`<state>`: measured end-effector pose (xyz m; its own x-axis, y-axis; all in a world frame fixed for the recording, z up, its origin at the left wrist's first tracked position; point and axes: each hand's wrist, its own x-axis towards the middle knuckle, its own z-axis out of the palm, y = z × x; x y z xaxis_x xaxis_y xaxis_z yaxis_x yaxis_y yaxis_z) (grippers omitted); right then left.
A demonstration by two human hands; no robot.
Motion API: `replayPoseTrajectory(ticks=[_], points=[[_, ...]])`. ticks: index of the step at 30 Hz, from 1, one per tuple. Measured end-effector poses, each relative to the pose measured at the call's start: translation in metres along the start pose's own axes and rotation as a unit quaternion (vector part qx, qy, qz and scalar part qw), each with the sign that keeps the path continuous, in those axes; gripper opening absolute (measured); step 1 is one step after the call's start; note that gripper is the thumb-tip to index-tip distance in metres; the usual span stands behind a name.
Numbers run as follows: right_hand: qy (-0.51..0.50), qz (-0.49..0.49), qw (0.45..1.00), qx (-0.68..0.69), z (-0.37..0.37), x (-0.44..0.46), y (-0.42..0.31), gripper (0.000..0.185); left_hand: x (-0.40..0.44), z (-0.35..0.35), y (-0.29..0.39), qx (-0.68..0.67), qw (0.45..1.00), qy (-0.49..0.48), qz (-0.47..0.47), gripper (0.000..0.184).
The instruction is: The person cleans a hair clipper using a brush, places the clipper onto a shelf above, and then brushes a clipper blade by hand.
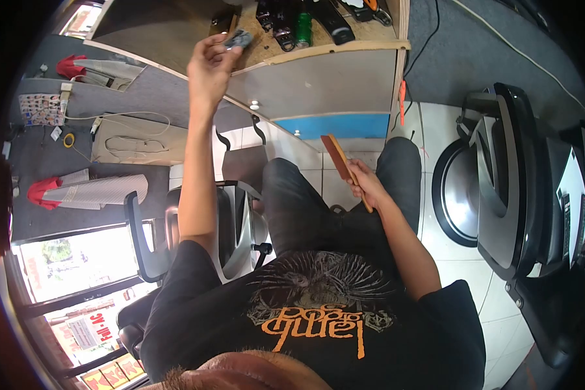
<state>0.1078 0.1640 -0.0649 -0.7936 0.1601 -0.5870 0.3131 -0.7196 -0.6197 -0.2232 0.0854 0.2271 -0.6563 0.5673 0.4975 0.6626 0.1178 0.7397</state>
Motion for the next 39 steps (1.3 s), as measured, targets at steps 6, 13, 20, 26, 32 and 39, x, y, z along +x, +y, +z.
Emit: replayPoseTrajectory(ticks=[6,13,20,26,32,39], points=[[0.039,-0.009,0.999,-0.009,-0.008,0.015,0.015,0.033,-0.107,-0.032,0.041,-0.228,0.958,-0.033,-0.169,0.027],[0.04,-0.019,0.998,0.034,0.003,-0.01,-0.003,0.026,-0.276,0.057,-0.021,-0.407,0.774,-0.151,-0.461,0.019],[0.18,-0.101,0.972,-0.113,0.017,-0.082,-0.032,0.037,-0.355,0.119,-0.086,-0.344,0.762,-0.128,-0.534,0.017],[0.23,-0.194,0.846,-0.44,0.023,-0.105,-0.014,0.037,-0.343,0.144,-0.091,-0.299,0.815,-0.107,-0.485,0.013],[0.209,-0.153,0.834,-0.487,0.05,-0.099,-0.003,0.037,-0.349,0.153,-0.114,-0.183,0.902,-0.071,-0.385,0.016],[0.228,-0.123,0.804,-0.535,0.035,-0.092,-0.007,0.037,-0.348,0.135,-0.105,-0.207,0.853,-0.044,-0.476,0.015]])
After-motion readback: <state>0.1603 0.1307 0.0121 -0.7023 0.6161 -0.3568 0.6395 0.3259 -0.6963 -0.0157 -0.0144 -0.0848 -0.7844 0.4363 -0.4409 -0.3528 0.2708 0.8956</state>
